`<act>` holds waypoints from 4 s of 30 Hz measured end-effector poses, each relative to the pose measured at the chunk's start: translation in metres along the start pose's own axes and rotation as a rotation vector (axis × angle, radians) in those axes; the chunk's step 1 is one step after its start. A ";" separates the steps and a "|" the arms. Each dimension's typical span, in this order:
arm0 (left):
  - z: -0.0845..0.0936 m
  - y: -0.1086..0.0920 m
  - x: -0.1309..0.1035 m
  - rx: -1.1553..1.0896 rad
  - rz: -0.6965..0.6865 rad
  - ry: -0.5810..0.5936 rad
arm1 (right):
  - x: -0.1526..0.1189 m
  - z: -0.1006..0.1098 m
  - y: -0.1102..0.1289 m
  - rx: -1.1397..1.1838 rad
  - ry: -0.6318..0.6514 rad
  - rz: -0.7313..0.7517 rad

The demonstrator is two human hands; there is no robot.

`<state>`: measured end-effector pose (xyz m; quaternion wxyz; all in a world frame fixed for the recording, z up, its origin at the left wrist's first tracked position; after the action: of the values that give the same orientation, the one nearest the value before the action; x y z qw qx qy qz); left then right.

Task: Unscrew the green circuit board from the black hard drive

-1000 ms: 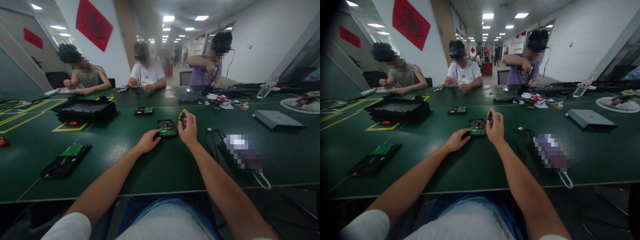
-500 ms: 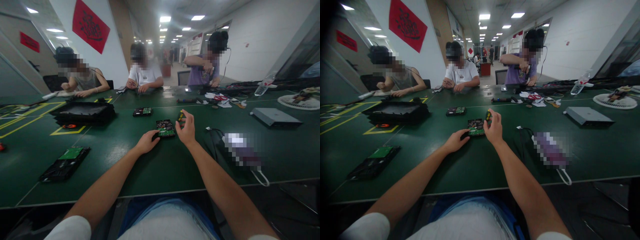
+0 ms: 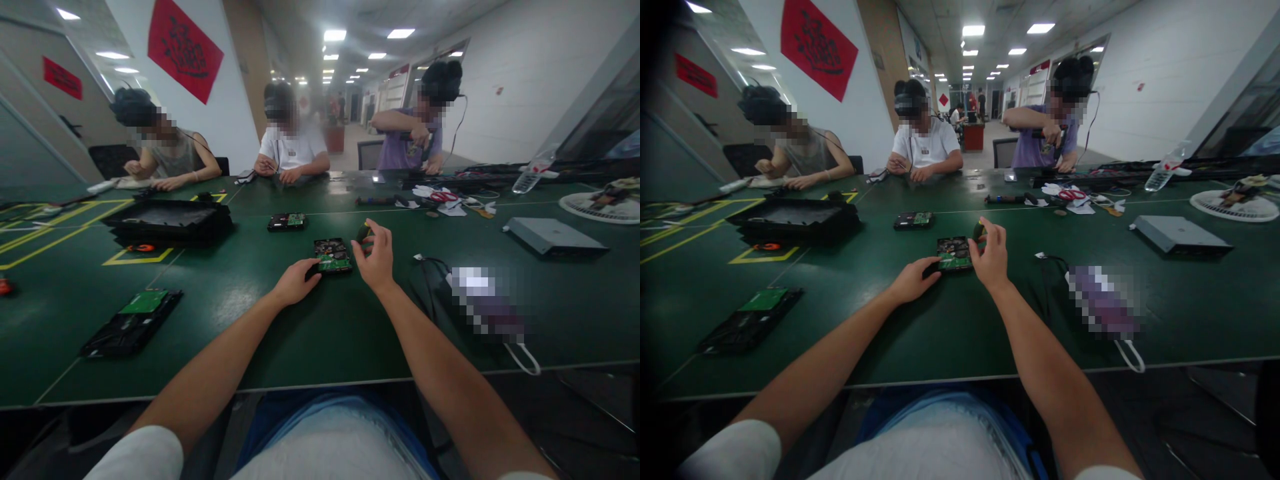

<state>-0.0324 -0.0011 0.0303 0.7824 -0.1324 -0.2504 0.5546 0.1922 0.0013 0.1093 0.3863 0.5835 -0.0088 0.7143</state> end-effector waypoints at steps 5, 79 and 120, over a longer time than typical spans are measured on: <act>0.001 0.000 0.000 0.003 0.014 0.008 | 0.000 0.000 0.002 0.012 -0.008 0.025; -0.001 -0.001 0.000 0.004 0.004 -0.005 | -0.002 0.001 -0.001 0.003 -0.001 0.000; 0.000 0.000 -0.001 -0.017 -0.011 -0.022 | -0.006 -0.021 -0.014 0.127 0.154 -0.070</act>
<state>-0.0325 -0.0020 0.0305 0.7815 -0.1316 -0.2647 0.5495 0.1824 0.0178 0.0915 0.3727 0.5504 0.0866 0.7421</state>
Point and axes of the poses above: each hand's wrist, its own x-axis towards the middle knuckle, its own z-axis out of the back of the hand, y = z × x, the point moved 10 cm from there along x, towards the middle knuckle, and after that the axes turned 6 degrees about z, right-handed, at the moved point
